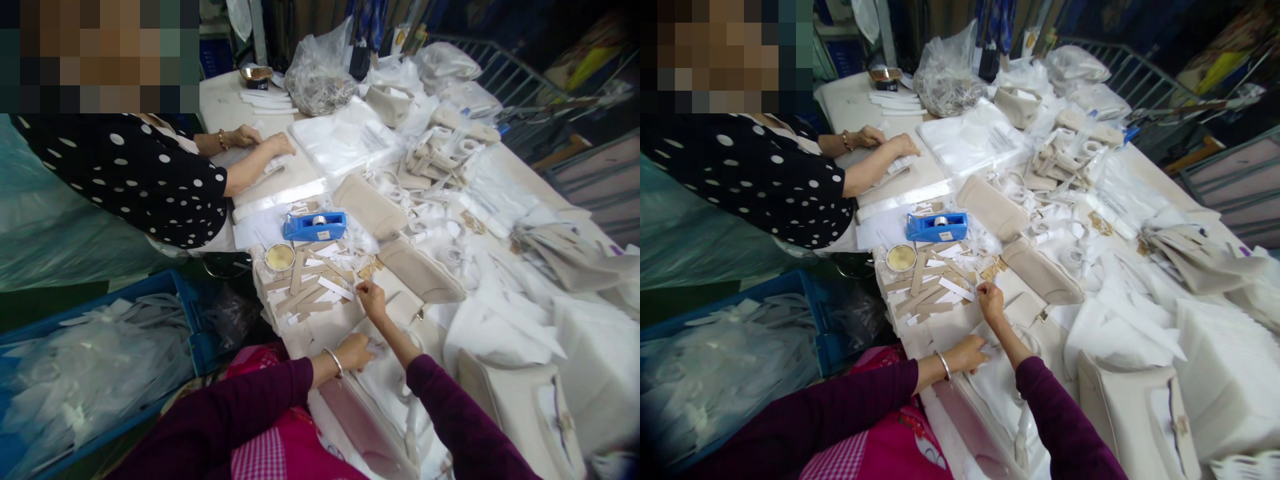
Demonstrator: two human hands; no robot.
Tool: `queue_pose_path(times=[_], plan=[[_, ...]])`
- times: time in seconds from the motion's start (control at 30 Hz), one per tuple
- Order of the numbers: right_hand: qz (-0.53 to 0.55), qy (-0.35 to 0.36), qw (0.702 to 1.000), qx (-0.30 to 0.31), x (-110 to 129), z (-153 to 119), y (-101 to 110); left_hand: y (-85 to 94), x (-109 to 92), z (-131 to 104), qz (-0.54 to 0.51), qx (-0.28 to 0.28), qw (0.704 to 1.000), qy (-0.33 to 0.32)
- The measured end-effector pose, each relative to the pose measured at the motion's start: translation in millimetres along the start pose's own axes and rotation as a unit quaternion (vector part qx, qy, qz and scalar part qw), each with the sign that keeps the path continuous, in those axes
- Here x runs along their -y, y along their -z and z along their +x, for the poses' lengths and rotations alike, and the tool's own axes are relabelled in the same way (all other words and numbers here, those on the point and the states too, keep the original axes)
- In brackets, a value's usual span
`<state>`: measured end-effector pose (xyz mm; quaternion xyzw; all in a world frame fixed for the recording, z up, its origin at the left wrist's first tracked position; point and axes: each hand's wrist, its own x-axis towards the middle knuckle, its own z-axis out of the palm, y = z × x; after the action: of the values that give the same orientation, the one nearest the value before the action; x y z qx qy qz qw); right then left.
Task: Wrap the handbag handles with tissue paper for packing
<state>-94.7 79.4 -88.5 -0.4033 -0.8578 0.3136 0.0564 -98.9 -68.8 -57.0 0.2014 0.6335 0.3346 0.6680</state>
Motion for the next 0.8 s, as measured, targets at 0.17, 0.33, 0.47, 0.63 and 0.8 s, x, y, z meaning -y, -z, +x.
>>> queue_pose_path(times=[0.17, 0.33, 0.47, 0.63, 0.8], plan=[[-0.127, 0.111, 0.983, 0.073, 18, -7, -1, 0.4, -2, -3, 0.072, -0.011, 0.997, -0.011], [-0.284, 0.14, 0.94, 0.123, 35, -12, -2, 1.4, -8, -5, 0.166, -0.019, 0.985, -0.041], [-0.287, 0.114, 0.941, 0.141, 40, -11, 1, 4.5, -10, -4, 0.224, 0.015, 0.974, -0.023], [-0.21, 0.085, 0.966, 0.124, 41, -9, 9, 6.4, -12, -6, 0.245, 0.037, 0.969, -0.006], [-0.016, 0.073, 0.989, 0.126, 32, -5, 9, 6.2, -17, -9, 0.258, 0.026, 0.966, 0.0]])
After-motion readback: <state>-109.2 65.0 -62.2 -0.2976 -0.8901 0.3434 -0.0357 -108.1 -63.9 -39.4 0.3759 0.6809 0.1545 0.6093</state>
